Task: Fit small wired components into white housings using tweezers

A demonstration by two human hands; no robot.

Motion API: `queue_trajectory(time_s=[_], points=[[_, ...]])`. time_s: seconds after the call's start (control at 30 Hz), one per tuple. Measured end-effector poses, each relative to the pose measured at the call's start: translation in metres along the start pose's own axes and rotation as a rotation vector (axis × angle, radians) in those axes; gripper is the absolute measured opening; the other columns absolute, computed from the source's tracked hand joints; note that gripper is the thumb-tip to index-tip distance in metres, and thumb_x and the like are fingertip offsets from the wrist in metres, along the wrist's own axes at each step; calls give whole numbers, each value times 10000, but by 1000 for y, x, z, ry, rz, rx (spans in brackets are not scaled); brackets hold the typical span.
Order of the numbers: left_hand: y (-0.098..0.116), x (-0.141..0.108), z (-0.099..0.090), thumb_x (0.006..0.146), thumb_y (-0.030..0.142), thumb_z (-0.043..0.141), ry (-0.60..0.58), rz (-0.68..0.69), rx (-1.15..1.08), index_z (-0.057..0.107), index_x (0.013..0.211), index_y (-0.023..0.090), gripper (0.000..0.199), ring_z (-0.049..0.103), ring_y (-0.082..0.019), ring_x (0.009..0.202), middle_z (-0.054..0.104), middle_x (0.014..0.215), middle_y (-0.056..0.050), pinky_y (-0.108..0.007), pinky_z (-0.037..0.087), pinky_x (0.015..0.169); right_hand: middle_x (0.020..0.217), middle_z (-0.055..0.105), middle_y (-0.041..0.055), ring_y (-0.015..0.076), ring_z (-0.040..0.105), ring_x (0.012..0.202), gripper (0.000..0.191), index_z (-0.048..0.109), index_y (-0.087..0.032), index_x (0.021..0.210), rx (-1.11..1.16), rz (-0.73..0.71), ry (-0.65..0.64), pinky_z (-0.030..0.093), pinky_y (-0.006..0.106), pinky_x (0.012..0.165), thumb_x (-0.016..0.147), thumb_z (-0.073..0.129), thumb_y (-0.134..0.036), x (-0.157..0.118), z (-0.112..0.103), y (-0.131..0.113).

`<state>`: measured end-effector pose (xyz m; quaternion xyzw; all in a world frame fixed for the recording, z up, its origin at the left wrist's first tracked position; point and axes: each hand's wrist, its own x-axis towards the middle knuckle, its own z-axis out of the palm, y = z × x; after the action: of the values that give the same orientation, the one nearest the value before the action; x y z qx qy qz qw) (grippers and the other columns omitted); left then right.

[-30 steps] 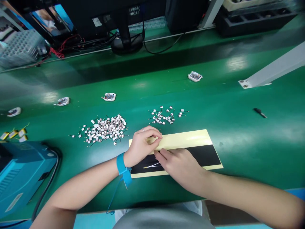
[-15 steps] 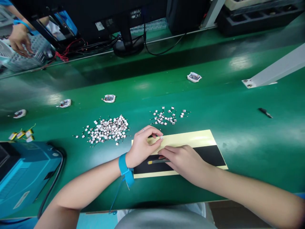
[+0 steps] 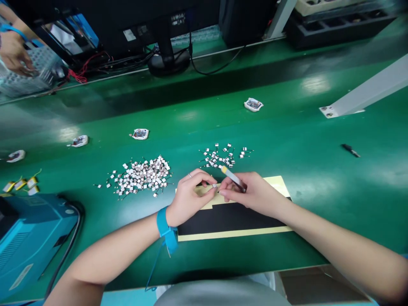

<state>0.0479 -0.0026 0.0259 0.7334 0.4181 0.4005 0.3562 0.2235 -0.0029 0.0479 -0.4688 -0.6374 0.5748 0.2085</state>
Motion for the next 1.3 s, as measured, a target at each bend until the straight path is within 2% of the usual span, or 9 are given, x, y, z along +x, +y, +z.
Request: queue_trajectory(time_s=[0.17, 0.37, 0.5, 0.73, 1.07, 1.3], points=[[0, -1, -1, 709, 127, 628, 2, 1, -30, 579, 776, 161, 90, 530, -97, 673, 573, 745, -13, -200, 440, 593, 614, 558, -8, 46, 361, 406, 263, 555, -127, 762, 245, 44, 32, 285, 169, 384, 759, 570, -390, 5, -3, 0], [-2, -3, -2, 711, 132, 635, 34, -29, -83, 580, 790, 162, 102, 535, -107, 682, 570, 766, -20, -226, 457, 616, 510, 373, -57, 50, 299, 443, 310, 581, -120, 746, 349, 63, 54, 221, 174, 399, 726, 624, -427, 4, 2, 3], [-2, -3, -2, 711, 121, 632, 31, -13, -80, 573, 799, 165, 115, 543, -106, 692, 576, 769, -17, -225, 461, 627, 527, 392, -48, 58, 314, 458, 328, 592, -113, 765, 356, 73, 32, 230, 188, 421, 724, 627, -437, 4, 4, 5], [0, -3, -2, 723, 112, 616, 36, 58, 23, 579, 792, 170, 98, 534, -89, 655, 585, 737, -3, -194, 454, 587, 524, 399, -47, 64, 313, 456, 298, 595, -125, 743, 295, 34, 90, 208, 205, 438, 726, 621, -421, 4, 9, 6], [1, -5, -2, 717, 67, 612, 11, 125, 118, 560, 858, 180, 188, 539, -80, 701, 582, 754, 8, -171, 447, 636, 488, 362, -59, 72, 317, 431, 278, 595, -139, 745, 220, 18, 102, 209, 203, 423, 745, 593, -417, 4, 9, 7], [3, -5, -2, 712, 51, 604, 14, 146, 157, 550, 868, 175, 206, 535, -77, 681, 566, 734, 12, -164, 444, 625, 494, 310, -61, 71, 250, 452, 294, 591, -141, 725, 188, 9, 113, 184, 200, 428, 742, 593, -434, 4, 11, 8]])
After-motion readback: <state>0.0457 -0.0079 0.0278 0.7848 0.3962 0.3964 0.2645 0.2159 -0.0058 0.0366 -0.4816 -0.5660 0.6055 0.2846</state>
